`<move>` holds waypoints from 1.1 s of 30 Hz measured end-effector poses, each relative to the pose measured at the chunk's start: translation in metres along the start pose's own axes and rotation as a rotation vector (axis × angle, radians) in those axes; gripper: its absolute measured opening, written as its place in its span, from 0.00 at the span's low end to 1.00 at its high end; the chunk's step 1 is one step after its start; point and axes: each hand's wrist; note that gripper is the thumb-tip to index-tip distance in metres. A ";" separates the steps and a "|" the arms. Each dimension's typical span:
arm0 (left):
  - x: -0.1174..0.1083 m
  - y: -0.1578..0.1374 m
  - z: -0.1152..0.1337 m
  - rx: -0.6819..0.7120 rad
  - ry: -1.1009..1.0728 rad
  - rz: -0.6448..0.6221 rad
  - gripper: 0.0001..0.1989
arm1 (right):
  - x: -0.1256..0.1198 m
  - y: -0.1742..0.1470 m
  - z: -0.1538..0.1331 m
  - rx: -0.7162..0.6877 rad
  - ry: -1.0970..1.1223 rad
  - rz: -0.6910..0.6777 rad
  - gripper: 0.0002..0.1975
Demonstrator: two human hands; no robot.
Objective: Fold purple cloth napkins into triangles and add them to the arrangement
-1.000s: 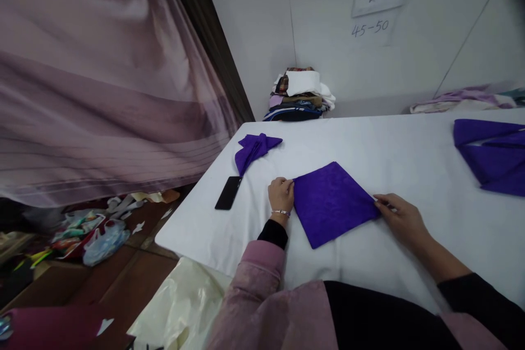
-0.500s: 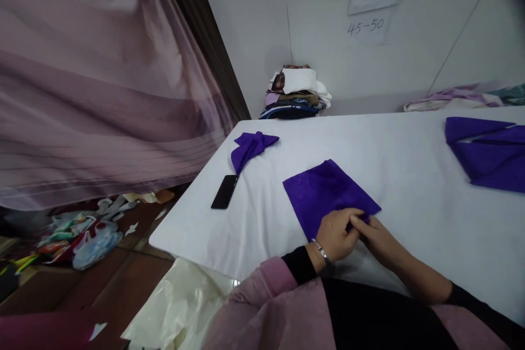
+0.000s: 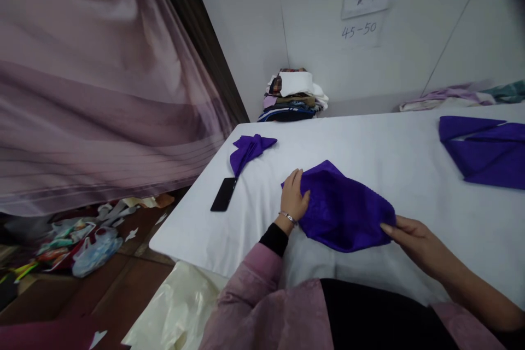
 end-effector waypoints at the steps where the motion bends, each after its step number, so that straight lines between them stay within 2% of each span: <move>1: 0.002 0.003 -0.007 -0.006 0.048 -0.033 0.33 | -0.004 -0.004 -0.002 0.000 -0.026 -0.025 0.15; 3: 0.007 0.009 -0.019 -0.035 0.115 -0.098 0.31 | -0.010 -0.011 -0.007 0.001 -0.072 -0.088 0.16; 5: 0.012 0.012 -0.026 -0.083 0.151 -0.149 0.22 | -0.014 -0.016 -0.013 0.008 -0.114 -0.161 0.16; 7: 0.013 0.016 -0.031 -0.129 0.160 -0.165 0.14 | -0.016 -0.021 -0.017 0.018 -0.150 -0.204 0.15; 9: 0.008 0.022 -0.034 -0.159 0.155 -0.146 0.11 | -0.018 -0.023 -0.019 0.031 -0.173 -0.208 0.15; 12: -0.014 0.038 -0.034 -0.192 0.141 -0.060 0.12 | -0.019 -0.022 -0.020 0.021 -0.144 -0.154 0.14; 16: -0.064 0.070 -0.015 -0.212 0.053 0.149 0.14 | -0.009 -0.014 -0.021 0.001 -0.057 -0.125 0.16; 18: -0.094 0.086 0.008 -0.091 -0.190 0.412 0.11 | 0.002 -0.010 -0.024 0.002 -0.025 -0.180 0.16; 20: -0.122 0.104 0.039 0.166 -0.302 0.649 0.07 | 0.012 -0.006 -0.027 0.006 0.009 -0.246 0.14; 22: -0.143 0.124 0.071 0.400 -0.289 0.705 0.06 | 0.020 -0.004 -0.030 -0.006 0.047 -0.290 0.13; 24: -0.151 0.151 0.101 0.586 -0.239 0.687 0.06 | 0.024 -0.003 -0.031 -0.032 0.075 -0.317 0.12; 26: -0.142 0.183 0.125 0.719 -0.187 0.611 0.08 | 0.026 -0.004 -0.030 -0.043 0.095 -0.317 0.12; 28: -0.114 0.215 0.145 0.823 -0.141 0.475 0.12 | 0.027 -0.005 -0.027 -0.031 0.112 -0.269 0.16; 31: -0.045 0.246 0.171 0.830 -0.025 0.156 0.15 | 0.027 -0.009 -0.021 -0.002 0.073 -0.141 0.20; 33: 0.006 0.244 0.189 0.849 0.080 -0.093 0.15 | 0.025 -0.013 -0.016 0.015 -0.010 -0.068 0.16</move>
Point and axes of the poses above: each hand's wrist, its own y-axis towards the middle knuckle, its own x-axis out of the palm, z = x × y, and after that the axes turned 4 degrees about -y, right-handed
